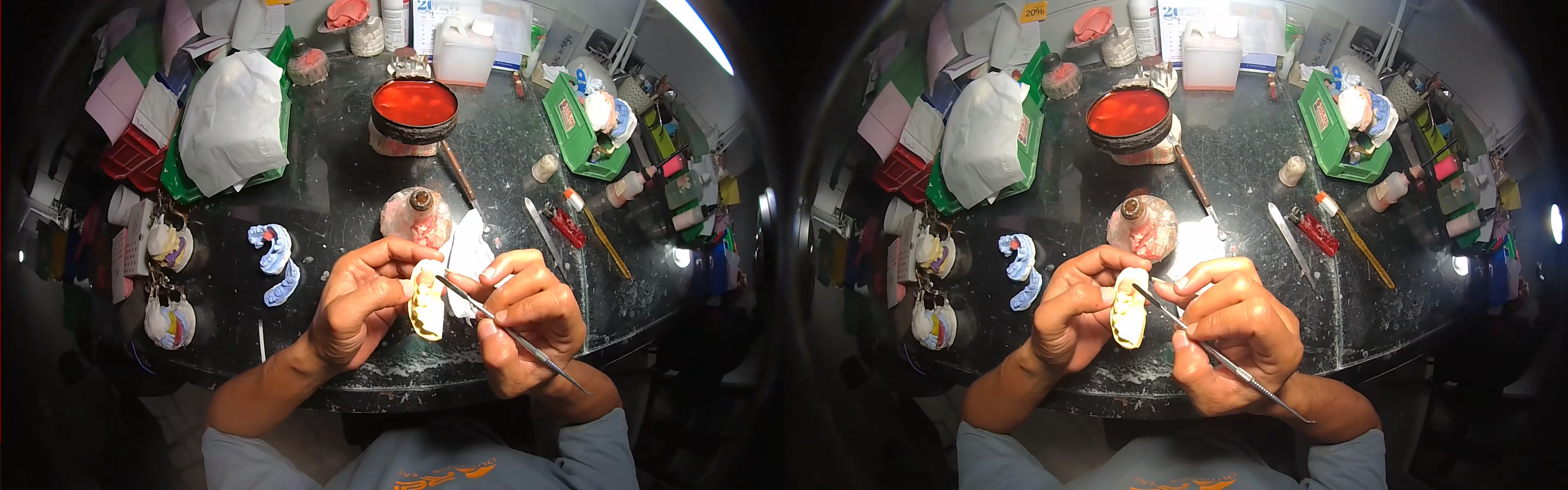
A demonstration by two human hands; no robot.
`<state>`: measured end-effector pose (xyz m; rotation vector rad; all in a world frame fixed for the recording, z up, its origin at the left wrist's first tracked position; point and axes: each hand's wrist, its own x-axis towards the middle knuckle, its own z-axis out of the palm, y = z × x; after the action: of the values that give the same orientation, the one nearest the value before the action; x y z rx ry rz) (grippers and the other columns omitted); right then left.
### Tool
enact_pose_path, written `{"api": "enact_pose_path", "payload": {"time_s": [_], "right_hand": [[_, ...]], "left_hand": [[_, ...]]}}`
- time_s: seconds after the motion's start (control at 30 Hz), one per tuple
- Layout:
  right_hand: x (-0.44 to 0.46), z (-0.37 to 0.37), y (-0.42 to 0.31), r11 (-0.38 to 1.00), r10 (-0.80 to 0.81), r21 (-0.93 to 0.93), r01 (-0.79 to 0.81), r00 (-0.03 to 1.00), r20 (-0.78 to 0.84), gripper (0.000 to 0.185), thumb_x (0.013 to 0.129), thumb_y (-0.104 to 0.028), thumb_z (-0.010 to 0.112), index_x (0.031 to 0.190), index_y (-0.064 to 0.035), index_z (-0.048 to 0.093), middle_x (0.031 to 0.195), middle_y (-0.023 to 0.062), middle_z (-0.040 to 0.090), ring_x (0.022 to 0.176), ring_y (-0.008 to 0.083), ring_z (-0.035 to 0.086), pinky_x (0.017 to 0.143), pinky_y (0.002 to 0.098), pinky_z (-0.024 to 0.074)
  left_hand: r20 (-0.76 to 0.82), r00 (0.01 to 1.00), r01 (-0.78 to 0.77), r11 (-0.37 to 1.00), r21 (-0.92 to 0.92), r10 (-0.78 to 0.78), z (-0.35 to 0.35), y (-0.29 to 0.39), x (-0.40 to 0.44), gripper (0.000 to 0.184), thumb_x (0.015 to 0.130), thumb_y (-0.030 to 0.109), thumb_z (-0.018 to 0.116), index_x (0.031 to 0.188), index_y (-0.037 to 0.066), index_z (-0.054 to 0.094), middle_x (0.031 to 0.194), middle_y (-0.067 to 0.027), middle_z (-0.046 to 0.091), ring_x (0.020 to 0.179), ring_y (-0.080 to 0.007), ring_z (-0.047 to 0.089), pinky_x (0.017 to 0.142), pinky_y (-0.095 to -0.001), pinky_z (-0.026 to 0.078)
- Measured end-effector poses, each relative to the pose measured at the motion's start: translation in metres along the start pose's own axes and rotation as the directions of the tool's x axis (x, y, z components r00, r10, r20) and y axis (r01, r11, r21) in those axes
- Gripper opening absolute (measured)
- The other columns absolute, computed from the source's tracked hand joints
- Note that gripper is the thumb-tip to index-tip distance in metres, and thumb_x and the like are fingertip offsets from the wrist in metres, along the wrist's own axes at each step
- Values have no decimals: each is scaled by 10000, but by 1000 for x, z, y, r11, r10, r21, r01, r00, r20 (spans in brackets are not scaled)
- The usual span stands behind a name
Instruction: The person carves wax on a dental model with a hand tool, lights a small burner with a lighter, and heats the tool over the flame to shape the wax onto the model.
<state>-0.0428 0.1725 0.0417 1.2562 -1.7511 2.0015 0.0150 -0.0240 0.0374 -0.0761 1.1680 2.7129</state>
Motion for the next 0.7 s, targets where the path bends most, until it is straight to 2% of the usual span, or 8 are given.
{"api": "enact_pose_path", "payload": {"time_s": [0.37, 0.47, 0.7], "right_hand": [[4, 0, -1, 999, -45, -23, 46, 998, 37, 220, 705, 139, 647, 855, 3, 559, 790, 112, 600, 899, 270, 620, 803, 405, 630], [1, 1, 2, 999, -46, -26, 46, 999, 27, 224, 700, 136, 655, 847, -3, 557, 789, 109, 602, 882, 270, 626, 792, 401, 629], [1, 1, 1, 998, -37, -51, 38, 999, 26, 236, 686, 130, 669, 840, -11, 558, 776, 102, 609, 863, 272, 636, 774, 393, 620]], "left_hand": [[-15, 1000, 4, 1000, 5, -4, 1, -1, 0, 402, 876, 37, 531, 1249, -111, 542, 1092, -198, 689, 981, -190, 679, 878, -322, 547], [-40, 999, 35, 997, 75, -32, 0, 0, 0, 463, 839, 103, 561, 1260, -90, 543, 1091, -172, 664, 990, -197, 669, 907, -337, 541], [-22, 999, 35, 997, 70, -34, -1, -1, 0, 461, 844, 99, 556, 1264, -92, 537, 1115, -217, 672, 1013, -226, 676, 916, -344, 540]]}}
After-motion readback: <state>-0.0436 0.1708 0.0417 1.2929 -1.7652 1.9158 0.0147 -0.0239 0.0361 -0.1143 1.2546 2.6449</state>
